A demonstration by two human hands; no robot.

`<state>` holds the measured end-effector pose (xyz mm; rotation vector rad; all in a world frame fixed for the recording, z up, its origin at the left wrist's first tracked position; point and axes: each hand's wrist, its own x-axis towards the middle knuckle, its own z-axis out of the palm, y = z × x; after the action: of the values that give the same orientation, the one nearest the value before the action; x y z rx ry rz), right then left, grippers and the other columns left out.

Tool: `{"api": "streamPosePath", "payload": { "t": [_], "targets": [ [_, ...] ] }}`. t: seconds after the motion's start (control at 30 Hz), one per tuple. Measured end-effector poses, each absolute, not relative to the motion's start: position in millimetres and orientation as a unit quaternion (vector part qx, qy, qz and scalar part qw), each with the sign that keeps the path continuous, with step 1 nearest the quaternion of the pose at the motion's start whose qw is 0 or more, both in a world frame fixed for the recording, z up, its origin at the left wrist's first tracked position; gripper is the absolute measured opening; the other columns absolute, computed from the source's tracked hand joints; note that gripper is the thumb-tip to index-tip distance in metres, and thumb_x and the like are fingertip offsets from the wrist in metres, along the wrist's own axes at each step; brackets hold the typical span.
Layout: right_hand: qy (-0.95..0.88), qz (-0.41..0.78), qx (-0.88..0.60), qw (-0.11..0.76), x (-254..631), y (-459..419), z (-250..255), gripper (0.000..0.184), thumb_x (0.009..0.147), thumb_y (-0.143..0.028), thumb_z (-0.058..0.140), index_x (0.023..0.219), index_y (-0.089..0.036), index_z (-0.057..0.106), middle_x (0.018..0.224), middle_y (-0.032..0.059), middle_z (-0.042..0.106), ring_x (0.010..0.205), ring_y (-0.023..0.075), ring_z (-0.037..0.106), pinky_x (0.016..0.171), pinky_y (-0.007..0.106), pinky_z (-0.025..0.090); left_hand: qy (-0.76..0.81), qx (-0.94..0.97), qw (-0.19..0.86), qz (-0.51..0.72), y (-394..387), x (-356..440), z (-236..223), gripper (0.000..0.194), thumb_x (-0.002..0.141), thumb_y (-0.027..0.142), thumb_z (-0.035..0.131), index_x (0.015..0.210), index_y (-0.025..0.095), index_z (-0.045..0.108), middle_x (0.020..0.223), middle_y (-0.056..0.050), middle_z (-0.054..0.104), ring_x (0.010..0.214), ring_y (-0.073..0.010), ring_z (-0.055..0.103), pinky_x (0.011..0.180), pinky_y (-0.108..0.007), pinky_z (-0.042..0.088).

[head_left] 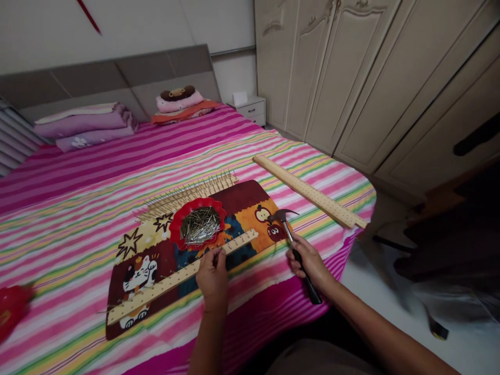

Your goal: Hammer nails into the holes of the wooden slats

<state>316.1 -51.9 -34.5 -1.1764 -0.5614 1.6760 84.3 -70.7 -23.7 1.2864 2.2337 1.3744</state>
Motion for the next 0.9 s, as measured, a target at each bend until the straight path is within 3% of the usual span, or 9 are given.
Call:
{"api": "streamPosePath", "payload": {
  "t": [0.17,0.37,0.5,0.67,0.8,0.9],
  "targets": [
    [-0.335,0.674,-0.493,0.437,307,-72,3,0.059,0.081,-0.043,0.057,0.136,-0.025,0.044,0.058,-0.0073,0.047,0.038,0.0061,0.036,0.032,0.014,0.02,0.759,0.457,0.085,0.457,-71,83,-31,0.025,0.076,0.041,0.053,0.08,0.021,0.067,0.077,-0.002,0.067,0.073,-0.016,0.062,0.071,-0.028,0.047],
    [-0.646,0.564,-0.39,0.336,293,-80,33,0.041,0.091,-0.032,0.045,0.13,-0.021,0.055,0.06,-0.0042,0.049,0.049,0.0096,0.041,0.047,0.022,0.035,0.755,0.451,0.089,0.468,-73,84,-35,0.023,0.076,0.039,0.054,0.081,0.02,0.067,0.079,-0.003,0.068,0.074,-0.0162,0.062,0.072,-0.027,0.047],
    [-0.742,0.483,-0.354,0.303,279,-78,41,0.038,0.094,-0.025,0.039,0.129,-0.025,0.053,0.083,0.0011,0.065,0.069,0.0139,0.057,0.064,0.025,0.046,0.749,0.466,0.085,0.463,-74,84,-34,0.021,0.076,0.036,0.052,0.08,0.02,0.066,0.077,-0.003,0.067,0.072,-0.0156,0.061,0.068,-0.026,0.046],
    [-0.772,0.458,-0.345,0.274,270,-78,50,0.04,0.095,-0.023,0.037,0.133,-0.022,0.05,0.103,0.0074,0.068,0.087,0.0183,0.063,0.078,0.03,0.048,0.753,0.479,0.061,0.447,-74,84,-35,0.017,0.076,0.033,0.052,0.073,0.021,0.063,0.07,-0.001,0.063,0.067,-0.0145,0.058,0.064,-0.025,0.043],
    [-0.755,0.476,-0.352,0.281,274,-81,49,0.039,0.094,-0.024,0.039,0.13,-0.023,0.054,0.095,0.0059,0.068,0.083,0.0181,0.062,0.074,0.03,0.048,0.752,0.488,0.055,0.44,-75,84,-36,0.018,0.078,0.033,0.051,0.072,0.021,0.062,0.071,-0.002,0.063,0.069,-0.0156,0.059,0.066,-0.026,0.044],
    [-0.684,0.503,-0.391,0.355,281,-77,39,0.042,0.092,-0.03,0.043,0.131,-0.02,0.054,0.07,0.0003,0.06,0.059,0.013,0.054,0.056,0.025,0.045,0.742,0.486,0.059,0.459,-74,84,-37,0.022,0.079,0.037,0.05,0.077,0.021,0.064,0.079,-0.004,0.066,0.075,-0.0168,0.061,0.07,-0.028,0.047]
  ]
}}
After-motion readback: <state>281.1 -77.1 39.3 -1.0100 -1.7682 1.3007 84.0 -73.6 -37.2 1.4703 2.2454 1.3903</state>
